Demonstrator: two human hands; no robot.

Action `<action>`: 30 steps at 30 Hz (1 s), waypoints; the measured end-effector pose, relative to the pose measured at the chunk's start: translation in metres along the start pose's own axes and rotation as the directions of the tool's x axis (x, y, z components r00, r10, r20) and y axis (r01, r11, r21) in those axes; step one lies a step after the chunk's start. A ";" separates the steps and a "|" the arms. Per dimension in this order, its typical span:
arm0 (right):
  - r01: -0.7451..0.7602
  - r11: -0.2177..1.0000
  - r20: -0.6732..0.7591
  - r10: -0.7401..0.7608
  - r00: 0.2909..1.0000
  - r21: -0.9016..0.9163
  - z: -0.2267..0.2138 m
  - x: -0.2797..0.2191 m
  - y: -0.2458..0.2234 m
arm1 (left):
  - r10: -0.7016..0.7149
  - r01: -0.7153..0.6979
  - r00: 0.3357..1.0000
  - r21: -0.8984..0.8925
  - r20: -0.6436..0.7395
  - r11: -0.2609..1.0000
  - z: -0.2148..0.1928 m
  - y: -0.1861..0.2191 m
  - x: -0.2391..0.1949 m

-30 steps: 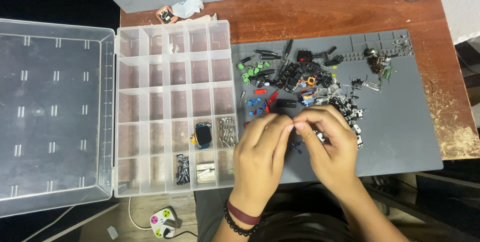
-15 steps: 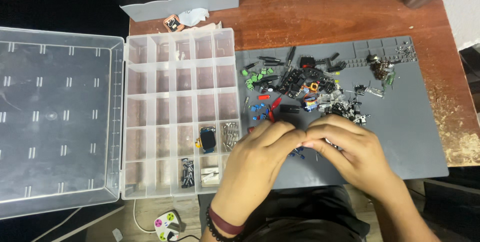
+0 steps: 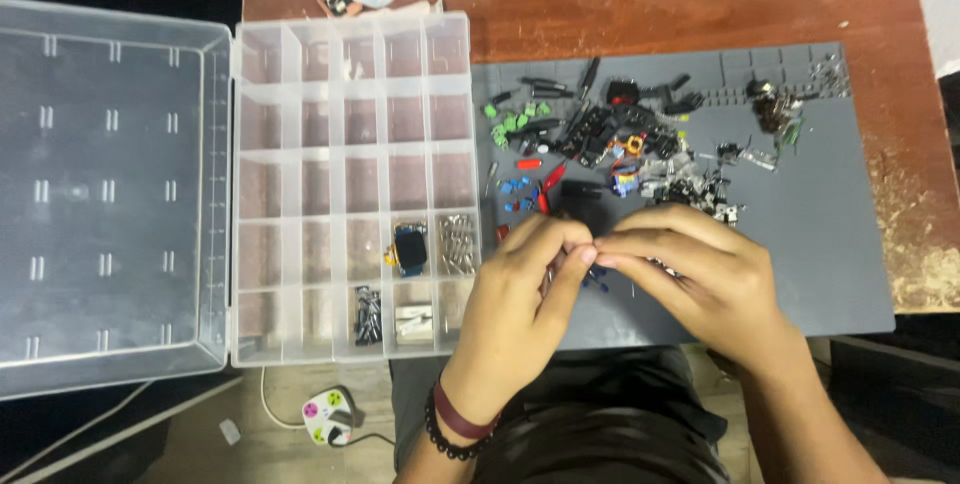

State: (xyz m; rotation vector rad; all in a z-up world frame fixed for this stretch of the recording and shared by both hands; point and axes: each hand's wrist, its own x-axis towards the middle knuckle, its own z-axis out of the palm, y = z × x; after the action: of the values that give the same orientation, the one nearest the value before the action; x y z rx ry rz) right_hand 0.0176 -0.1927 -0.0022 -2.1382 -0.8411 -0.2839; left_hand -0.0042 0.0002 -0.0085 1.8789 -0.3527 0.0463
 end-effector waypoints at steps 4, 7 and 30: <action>0.066 0.998 0.009 -0.066 0.998 -0.018 0.008 -0.005 0.004 | -0.112 0.107 0.993 -0.099 -0.045 0.989 0.009 -0.012 -0.005; -0.041 0.999 -0.074 0.043 0.996 0.034 0.019 -0.006 0.002 | -0.240 0.214 0.968 -0.263 -0.070 0.941 0.012 -0.014 -0.007; -0.209 0.972 -0.138 0.222 0.965 0.102 0.059 -0.024 -0.011 | -0.055 0.045 0.978 -0.055 -0.202 0.997 0.000 -0.021 -0.034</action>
State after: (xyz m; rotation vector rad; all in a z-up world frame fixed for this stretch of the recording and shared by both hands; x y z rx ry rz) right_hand -0.0125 -0.1545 -0.0448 -2.0770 -0.5200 -0.2839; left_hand -0.0307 0.0133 -0.0351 1.8138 -0.1647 0.1925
